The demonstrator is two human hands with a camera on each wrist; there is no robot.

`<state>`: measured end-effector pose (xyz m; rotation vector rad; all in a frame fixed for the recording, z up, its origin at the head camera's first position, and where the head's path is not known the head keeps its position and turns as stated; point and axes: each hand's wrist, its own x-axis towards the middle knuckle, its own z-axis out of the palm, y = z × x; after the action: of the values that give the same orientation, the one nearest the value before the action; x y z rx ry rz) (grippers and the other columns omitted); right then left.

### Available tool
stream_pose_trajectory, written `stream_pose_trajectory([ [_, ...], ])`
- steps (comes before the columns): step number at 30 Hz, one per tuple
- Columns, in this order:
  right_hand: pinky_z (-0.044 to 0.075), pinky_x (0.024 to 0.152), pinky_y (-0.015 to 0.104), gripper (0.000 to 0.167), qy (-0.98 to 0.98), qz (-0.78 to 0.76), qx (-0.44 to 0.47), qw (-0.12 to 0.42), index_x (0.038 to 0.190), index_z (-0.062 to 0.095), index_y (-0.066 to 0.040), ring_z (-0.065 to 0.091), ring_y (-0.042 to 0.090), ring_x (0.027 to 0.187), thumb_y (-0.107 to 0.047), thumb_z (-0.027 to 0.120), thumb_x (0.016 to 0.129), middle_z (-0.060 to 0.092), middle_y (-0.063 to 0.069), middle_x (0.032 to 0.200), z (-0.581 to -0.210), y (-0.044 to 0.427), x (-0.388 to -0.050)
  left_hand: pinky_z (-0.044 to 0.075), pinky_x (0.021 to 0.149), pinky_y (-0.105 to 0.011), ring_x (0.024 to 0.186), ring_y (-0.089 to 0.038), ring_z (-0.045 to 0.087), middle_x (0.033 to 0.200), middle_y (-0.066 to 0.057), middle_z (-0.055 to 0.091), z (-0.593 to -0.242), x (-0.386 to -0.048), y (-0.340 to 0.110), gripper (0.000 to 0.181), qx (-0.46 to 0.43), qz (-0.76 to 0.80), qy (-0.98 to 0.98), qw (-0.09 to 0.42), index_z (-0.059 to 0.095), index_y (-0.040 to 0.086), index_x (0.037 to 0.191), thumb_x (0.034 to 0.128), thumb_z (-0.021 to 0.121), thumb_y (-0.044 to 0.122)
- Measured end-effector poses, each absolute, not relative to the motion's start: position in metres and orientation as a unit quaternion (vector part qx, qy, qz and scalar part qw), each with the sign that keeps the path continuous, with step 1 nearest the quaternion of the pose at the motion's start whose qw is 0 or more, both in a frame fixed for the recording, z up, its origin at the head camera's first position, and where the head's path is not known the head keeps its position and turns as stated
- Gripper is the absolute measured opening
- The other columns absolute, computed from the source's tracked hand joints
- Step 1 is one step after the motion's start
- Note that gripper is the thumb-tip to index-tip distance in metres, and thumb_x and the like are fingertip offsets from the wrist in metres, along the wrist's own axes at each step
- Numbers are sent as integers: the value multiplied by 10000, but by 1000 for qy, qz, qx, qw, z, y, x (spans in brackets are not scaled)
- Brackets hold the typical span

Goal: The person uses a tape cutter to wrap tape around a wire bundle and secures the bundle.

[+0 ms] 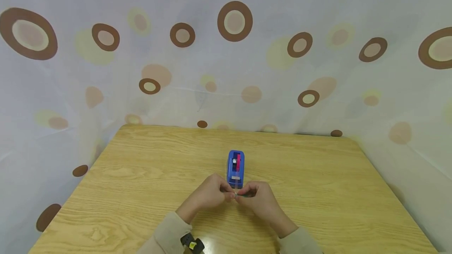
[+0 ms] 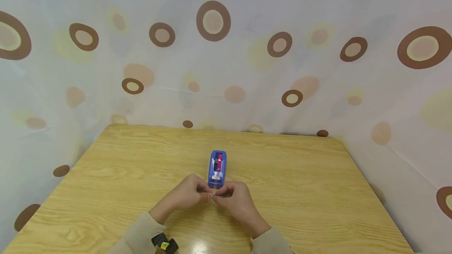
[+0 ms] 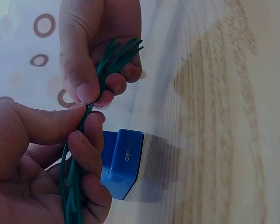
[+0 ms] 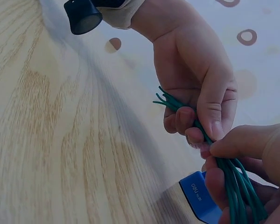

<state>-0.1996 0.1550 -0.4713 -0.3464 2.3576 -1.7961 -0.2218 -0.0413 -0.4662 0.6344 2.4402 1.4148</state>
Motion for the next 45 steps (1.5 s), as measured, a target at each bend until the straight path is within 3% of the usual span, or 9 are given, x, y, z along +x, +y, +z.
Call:
stream_pose_trajectory([
  [9,518,669,238,108,809,-572,-122,55,775,705,-15,607,151,757,-15,812,793,697,60,852,-471,154,-200,432,571,-240,661,-82,556,739,0,698,-466,-225,-44,141,217,508,819,157,773,27,804,904,706,101],
  [18,517,657,230,103,827,-540,-155,28,770,710,-37,589,140,756,0,803,796,695,29,835,-472,155,-199,238,466,-237,475,-85,321,533,24,505,-463,-222,-45,352,201,491,825,196,741,16,717,994,606,187],
  [26,536,668,238,122,837,-518,-177,18,800,718,-8,617,139,781,-90,803,832,703,31,844,-475,156,-200,322,522,-239,545,-99,420,636,-36,627,-464,-223,-46,355,194,511,808,219,729,-26,743,998,589,179],
  [36,540,659,237,56,852,-489,-189,-10,801,737,-42,637,116,767,-26,785,826,704,-47,824,-476,154,-199,270,500,-242,504,-95,386,553,14,535,-464,-222,-46,396,190,489,825,209,707,-13,702,995,593,227],
  [45,533,648,239,75,854,-491,-173,-10,789,729,-45,636,129,769,-9,791,811,708,-11,822,-478,153,-199,249,471,-229,498,-87,360,616,15,566,-469,-223,-44,333,174,517,813,202,726,-18,726,976,614,171],
])
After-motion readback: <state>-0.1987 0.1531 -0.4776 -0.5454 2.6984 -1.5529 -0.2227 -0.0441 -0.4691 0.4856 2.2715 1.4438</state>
